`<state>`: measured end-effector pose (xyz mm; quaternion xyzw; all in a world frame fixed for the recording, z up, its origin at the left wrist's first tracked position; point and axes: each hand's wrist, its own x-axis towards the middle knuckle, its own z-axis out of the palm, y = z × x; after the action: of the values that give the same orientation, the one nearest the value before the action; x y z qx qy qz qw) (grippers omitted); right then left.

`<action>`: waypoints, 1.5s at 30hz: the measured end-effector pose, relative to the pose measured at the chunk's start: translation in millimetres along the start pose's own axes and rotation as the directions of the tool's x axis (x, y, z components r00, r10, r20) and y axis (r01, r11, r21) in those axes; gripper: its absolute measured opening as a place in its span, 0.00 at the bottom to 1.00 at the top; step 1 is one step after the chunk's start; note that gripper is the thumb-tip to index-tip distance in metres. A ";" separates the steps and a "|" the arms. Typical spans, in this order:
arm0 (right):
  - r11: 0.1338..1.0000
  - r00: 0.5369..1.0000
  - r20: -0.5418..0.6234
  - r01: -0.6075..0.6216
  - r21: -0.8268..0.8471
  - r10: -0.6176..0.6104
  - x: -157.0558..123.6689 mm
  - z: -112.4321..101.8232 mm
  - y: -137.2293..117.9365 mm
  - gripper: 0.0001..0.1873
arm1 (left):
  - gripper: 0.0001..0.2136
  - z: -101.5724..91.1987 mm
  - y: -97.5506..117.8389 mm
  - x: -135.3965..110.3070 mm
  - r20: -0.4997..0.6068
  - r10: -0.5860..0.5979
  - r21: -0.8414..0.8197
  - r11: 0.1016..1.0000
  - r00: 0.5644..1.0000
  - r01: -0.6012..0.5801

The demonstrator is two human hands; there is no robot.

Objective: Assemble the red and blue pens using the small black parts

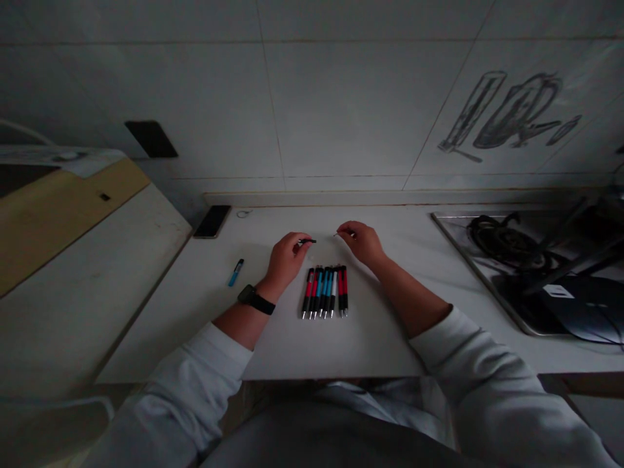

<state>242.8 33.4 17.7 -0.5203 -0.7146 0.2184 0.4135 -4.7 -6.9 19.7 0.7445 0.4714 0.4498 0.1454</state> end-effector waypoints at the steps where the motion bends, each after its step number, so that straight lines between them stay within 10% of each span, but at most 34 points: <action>1: 0.994 0.999 0.010 0.035 -0.106 -0.034 6.4 -3.1 5.2 0.08 | 0.07 1.1 -4.1 0.9 -0.010 -0.020 -0.004 1.000 1.000 0.020; 13: 0.793 0.949 0.309 0.231 -0.563 -0.057 54.1 10.4 35.6 0.13 | 0.06 10.0 -22.6 2.3 -0.020 -0.186 -0.123 0.976 0.982 0.182; 22: 0.846 0.951 0.233 0.290 -0.447 -0.203 32.5 8.6 20.6 0.15 | 0.06 7.8 -23.6 3.3 -0.012 -0.192 -0.119 0.975 0.981 0.189; 29: 0.813 0.722 0.562 0.565 -0.141 -0.404 10.4 33.6 -17.4 0.10 | 0.09 5.6 -31.2 7.5 -0.130 -0.259 -0.121 0.962 0.957 0.244; 45: 0.846 0.713 0.580 0.528 -0.072 -0.395 6.2 43.1 -24.2 0.05 | 0.09 7.2 -33.9 7.8 -0.098 -0.256 -0.129 0.961 0.962 0.243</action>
<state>193.2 35.4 13.7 -0.2844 -0.9296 0.1608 0.1709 -17.1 18.5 -1.9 0.6426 0.5421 0.4961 0.2168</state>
